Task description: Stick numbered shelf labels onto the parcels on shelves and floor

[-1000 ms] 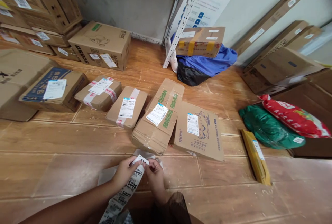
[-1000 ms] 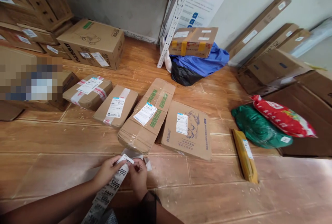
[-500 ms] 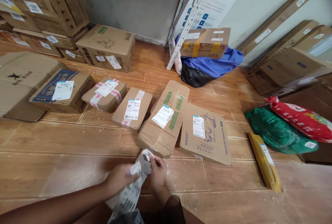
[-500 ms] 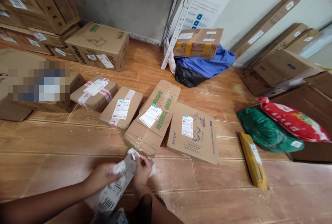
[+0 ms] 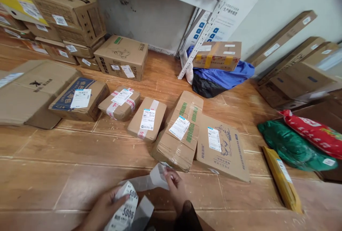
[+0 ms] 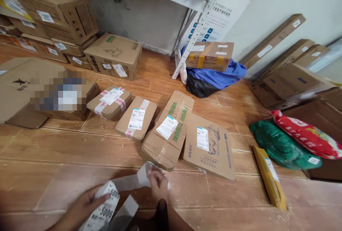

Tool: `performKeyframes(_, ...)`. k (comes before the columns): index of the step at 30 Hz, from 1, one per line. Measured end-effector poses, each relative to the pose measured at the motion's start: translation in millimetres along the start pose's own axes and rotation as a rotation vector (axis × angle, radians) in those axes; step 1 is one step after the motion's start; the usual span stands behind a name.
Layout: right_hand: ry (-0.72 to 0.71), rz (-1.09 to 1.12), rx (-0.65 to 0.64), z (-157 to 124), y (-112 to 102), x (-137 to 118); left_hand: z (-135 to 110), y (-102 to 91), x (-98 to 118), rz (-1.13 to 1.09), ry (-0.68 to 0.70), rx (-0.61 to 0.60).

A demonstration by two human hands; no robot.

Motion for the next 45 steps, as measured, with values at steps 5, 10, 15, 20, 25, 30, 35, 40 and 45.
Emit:
performKeyframes(5,-0.266,-0.171,-0.455,-20.4,33.5,-73.4,18.3,7.4,55.6,-0.047,0.188,-0.010)
performKeyframes(10,-0.455,-0.173,-0.563,-10.9,80.1,-149.7,31.2,8.2,90.1,-0.103,0.287,-0.063)
performKeyframes(15,-0.246,-0.090,-0.573,22.4,133.0,-149.6,36.3,-19.6,95.9,-0.161,0.395,0.126)
performKeyframes(20,-0.171,-0.144,-0.547,31.6,170.0,-125.5,42.8,-44.1,90.5,-0.151,0.466,0.335)
performKeyframes(25,-0.181,-0.145,-0.341,47.9,177.0,-106.4,63.8,-52.4,86.1,-0.099,0.438,0.318)
performKeyframes(30,-0.165,-0.135,-0.077,63.2,166.1,-82.6,83.0,-55.2,77.6,-0.027,0.358,0.298)
performKeyframes(35,-0.069,-0.154,0.278,74.0,151.5,-57.3,82.7,-51.1,68.2,-0.012,0.325,0.248)
performKeyframes(40,0.047,-0.145,0.544,82.5,136.7,-44.6,68.1,-53.2,60.6,-0.073,0.309,0.231)
performKeyframes(45,0.151,-0.093,0.646,79.4,135.3,-40.3,57.3,-58.2,57.5,-0.162,0.291,0.222)
Point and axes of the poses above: each hand's wrist, its own z-axis towards the middle knuckle, its own y-axis out of the palm, x = y × z, the point moved 6 cm from there along z, towards the middle knuckle, and after that the axes turned 15 degrees about -z, right-handed, at the moved point
